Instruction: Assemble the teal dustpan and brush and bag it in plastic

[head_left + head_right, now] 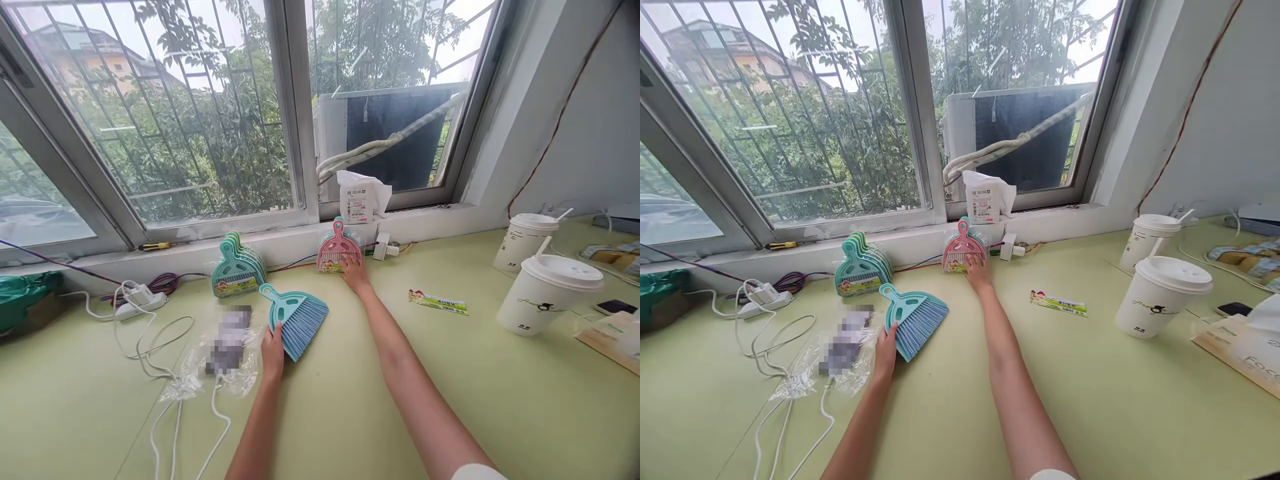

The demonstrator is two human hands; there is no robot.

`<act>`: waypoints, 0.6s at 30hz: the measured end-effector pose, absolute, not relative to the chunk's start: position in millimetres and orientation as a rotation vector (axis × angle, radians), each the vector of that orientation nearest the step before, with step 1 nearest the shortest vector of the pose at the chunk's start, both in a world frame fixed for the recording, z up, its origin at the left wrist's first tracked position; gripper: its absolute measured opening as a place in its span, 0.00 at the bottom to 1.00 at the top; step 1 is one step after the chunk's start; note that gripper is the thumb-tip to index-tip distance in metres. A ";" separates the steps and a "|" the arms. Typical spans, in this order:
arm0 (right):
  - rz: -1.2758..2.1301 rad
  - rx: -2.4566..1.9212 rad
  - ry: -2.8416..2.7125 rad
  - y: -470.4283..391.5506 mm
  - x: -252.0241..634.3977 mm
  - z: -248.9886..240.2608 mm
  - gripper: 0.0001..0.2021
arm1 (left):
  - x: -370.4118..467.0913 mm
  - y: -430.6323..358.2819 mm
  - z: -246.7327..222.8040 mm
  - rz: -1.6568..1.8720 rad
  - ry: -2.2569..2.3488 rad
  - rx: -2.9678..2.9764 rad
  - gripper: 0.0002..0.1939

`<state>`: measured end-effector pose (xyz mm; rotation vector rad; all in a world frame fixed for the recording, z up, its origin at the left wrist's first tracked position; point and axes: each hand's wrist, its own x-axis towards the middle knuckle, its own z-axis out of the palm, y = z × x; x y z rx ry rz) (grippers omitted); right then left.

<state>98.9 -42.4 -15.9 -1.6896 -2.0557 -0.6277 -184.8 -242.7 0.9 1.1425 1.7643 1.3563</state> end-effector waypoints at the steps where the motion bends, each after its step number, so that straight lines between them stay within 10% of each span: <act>1: -0.621 -1.709 -2.059 -42.1 97.6 -14.8 0.20 | -185.1 -242.6 1.1 1.353 1.769 1.144 0.16; 18: -0.649 -1.776 -1.896 -1.1 85.7 -10.2 0.22 | -186.7 -242.7 -0.1 1.342 1.759 1.126 0.19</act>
